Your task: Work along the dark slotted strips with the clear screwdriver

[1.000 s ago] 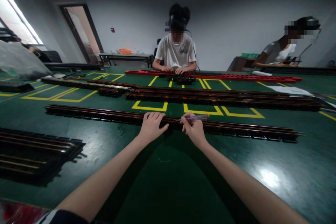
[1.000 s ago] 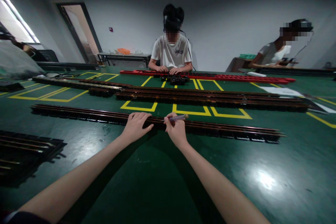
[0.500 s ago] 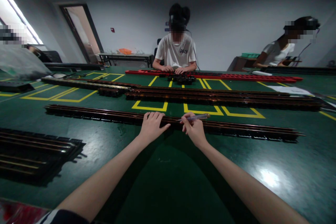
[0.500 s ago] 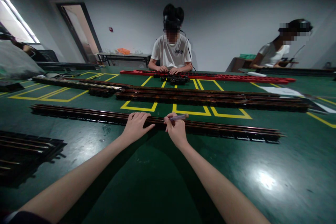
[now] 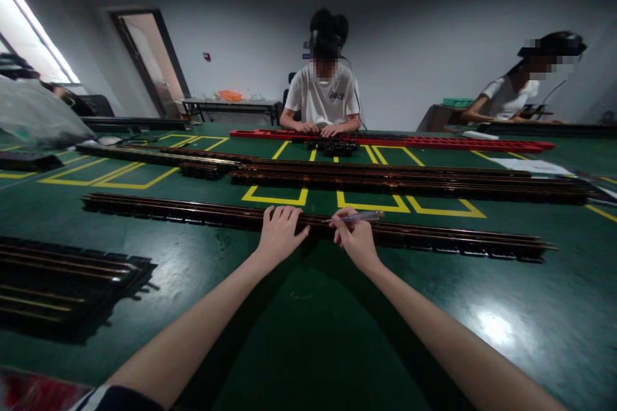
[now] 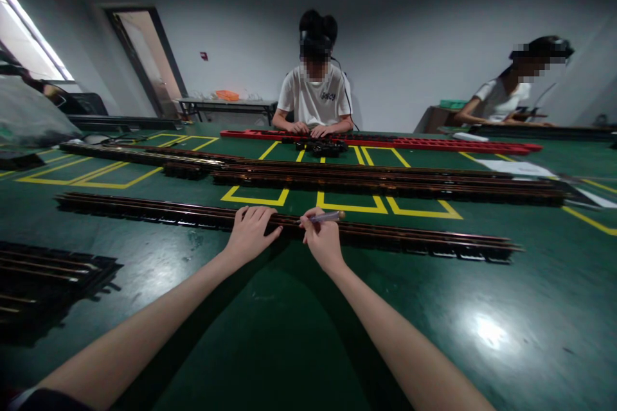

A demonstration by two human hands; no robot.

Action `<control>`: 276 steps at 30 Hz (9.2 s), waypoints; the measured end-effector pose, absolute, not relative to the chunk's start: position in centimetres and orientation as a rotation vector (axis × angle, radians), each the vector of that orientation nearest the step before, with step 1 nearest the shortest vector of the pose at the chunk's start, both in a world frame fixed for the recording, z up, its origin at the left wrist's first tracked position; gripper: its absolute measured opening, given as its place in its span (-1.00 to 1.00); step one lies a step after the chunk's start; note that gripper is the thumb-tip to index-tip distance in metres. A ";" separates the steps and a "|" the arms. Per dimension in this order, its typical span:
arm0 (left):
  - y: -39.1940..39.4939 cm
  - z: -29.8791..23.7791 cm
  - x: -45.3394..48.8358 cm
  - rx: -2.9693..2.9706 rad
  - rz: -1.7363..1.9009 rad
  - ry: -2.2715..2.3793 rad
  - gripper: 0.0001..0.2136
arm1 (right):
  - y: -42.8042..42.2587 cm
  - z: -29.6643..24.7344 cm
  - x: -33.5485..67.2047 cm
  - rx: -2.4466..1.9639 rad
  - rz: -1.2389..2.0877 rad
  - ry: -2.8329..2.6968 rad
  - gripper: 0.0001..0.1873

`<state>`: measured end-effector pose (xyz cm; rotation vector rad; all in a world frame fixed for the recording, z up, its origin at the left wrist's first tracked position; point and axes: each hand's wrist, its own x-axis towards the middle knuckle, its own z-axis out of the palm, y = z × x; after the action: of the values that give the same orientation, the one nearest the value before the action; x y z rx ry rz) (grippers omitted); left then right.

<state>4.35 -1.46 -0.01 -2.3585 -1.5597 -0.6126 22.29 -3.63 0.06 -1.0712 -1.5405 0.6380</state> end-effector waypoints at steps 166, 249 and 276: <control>-1.3 -0.4 4.3 -2.356 -0.627 -1.540 -0.71 | -3.7 0.3 22.3 -1.050 0.625 -1.556 -0.74; -1.3 -0.1 3.9 -2.363 -0.625 -1.526 -0.64 | -3.7 0.3 22.3 -1.058 0.632 -1.564 -0.73; -1.4 0.0 4.1 -2.369 -0.617 -1.552 -0.66 | -3.6 0.0 22.4 -1.049 0.658 -1.547 -0.76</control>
<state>4.05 -1.36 0.05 -2.3693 -1.5524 -0.6167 22.36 -3.55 0.00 -1.0490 -1.5471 0.6584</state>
